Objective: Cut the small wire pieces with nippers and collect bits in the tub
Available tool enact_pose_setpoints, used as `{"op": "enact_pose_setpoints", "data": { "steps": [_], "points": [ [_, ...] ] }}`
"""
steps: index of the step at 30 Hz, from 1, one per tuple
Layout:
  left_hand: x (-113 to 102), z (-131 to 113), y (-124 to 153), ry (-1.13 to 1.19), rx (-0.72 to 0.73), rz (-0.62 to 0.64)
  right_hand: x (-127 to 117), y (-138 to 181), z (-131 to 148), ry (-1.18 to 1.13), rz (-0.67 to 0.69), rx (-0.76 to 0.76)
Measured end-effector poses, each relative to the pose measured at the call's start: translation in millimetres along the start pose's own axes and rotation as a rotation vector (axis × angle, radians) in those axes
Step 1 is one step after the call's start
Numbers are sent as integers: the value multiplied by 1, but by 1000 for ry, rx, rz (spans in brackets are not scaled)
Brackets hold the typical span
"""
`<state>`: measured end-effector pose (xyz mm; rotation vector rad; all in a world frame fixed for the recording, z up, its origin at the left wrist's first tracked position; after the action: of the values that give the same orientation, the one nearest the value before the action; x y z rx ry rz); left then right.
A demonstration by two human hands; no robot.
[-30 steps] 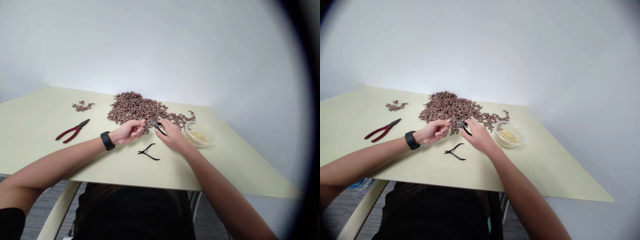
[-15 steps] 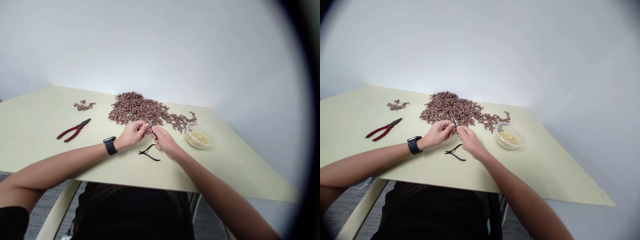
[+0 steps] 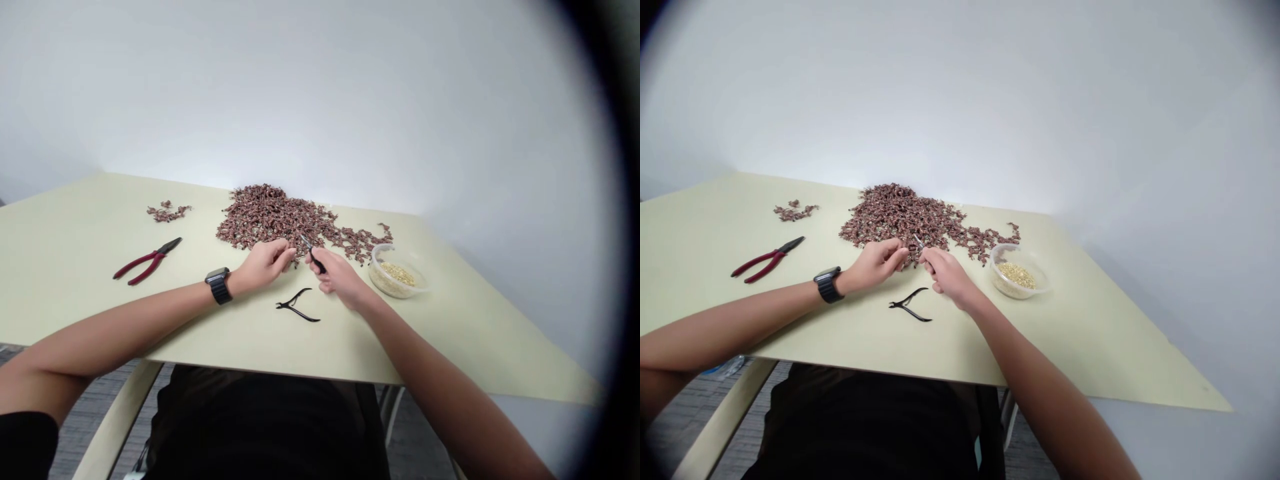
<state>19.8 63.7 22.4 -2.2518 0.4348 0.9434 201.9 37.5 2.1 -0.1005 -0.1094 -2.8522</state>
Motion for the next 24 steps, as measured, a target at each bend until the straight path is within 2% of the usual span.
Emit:
{"op": "enact_pose_setpoints", "data": {
  "steps": [1,3,6,13,24],
  "points": [
    [2,-3,0,122,-51,41,-6,-1,3,186,-86,-129],
    [6,-7,1,343,-130,120,-12,-1,8,513,-174,-325],
    [10,-7,1,563,-191,185,-15,-1,9,769,-173,-447],
    [13,-2,-2,693,-216,192,-16,1,13,931,-143,-561],
    [12,-2,-2,676,-218,196,-18,3,17,1003,-141,-577]
  ]
}}
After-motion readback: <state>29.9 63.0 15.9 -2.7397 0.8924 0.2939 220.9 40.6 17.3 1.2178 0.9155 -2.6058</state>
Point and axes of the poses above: each hand's wrist, its own y-axis away from the middle knuckle, its own x-axis out of the palm, z = x × y, the point moved 5 cm from there along -y, towards the middle knuckle, and after that the axes turned 8 degrees about -y, right-handed, at the moved point
